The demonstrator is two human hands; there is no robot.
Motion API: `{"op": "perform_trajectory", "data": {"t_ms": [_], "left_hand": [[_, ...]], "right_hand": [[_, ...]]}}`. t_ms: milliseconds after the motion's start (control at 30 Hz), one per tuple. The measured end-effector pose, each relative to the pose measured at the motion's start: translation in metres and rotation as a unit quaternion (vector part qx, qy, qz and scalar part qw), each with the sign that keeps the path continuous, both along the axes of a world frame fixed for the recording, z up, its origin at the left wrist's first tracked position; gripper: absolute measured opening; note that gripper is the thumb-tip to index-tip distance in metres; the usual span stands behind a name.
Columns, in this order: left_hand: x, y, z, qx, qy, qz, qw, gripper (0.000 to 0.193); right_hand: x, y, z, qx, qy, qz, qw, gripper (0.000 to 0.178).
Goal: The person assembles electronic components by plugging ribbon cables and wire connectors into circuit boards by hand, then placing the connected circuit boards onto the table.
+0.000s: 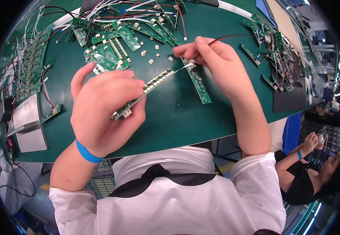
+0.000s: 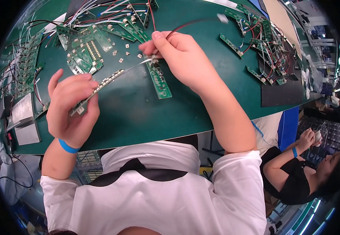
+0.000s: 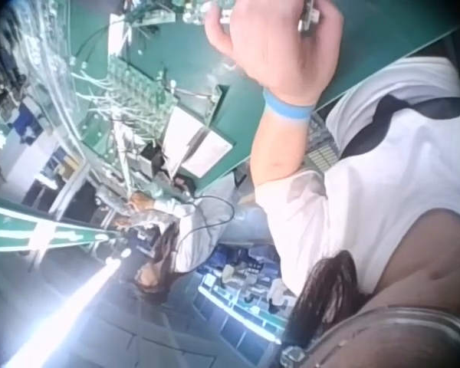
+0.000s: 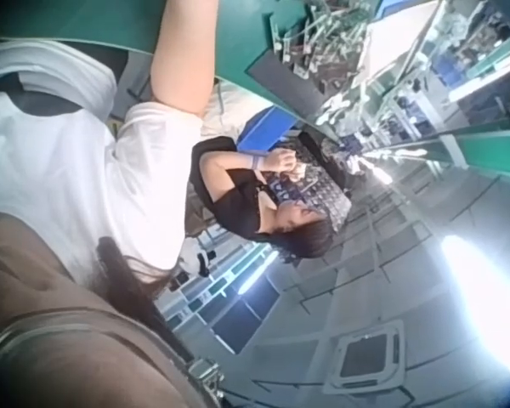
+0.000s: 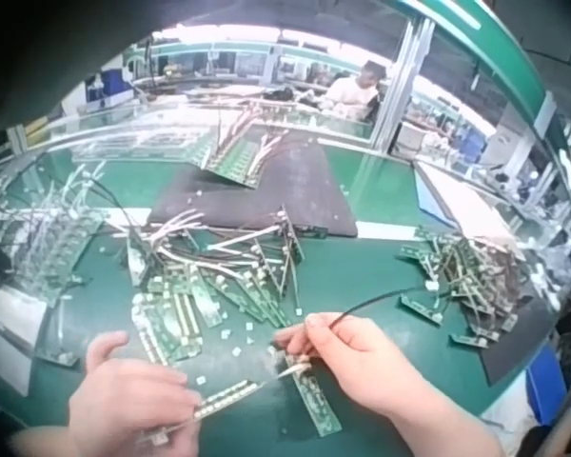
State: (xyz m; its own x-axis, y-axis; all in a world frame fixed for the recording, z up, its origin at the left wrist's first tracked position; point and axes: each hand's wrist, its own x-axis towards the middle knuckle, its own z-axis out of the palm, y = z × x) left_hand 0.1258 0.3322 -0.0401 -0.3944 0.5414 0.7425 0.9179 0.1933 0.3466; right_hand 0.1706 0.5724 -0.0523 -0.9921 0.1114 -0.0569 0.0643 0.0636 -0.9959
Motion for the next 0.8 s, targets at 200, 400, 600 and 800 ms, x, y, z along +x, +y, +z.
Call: {"op": "perform_trajectory", "data": {"t_ms": [200,400,600,800], "left_hand": [[-0.003,0.004,-0.011,0.110,-0.235,-0.013,0.966,0.025],[-0.007,0.006,-0.014,0.205,-0.537,-0.052,0.817,0.022],[-0.012,0.009,-0.018,0.196,-0.577,-0.070,0.790,0.022],[-0.009,0.005,-0.010,0.114,-0.451,-0.041,0.884,0.022]], "right_hand": [[-0.004,-0.013,-0.001,0.097,0.218,-0.048,0.970,0.023],[0.000,-0.026,0.004,0.022,0.317,-0.014,0.948,0.025],[0.005,-0.023,0.009,-0.145,0.211,-0.013,0.967,0.023],[0.004,-0.003,0.010,-0.267,0.173,0.029,0.948,0.023]]}}
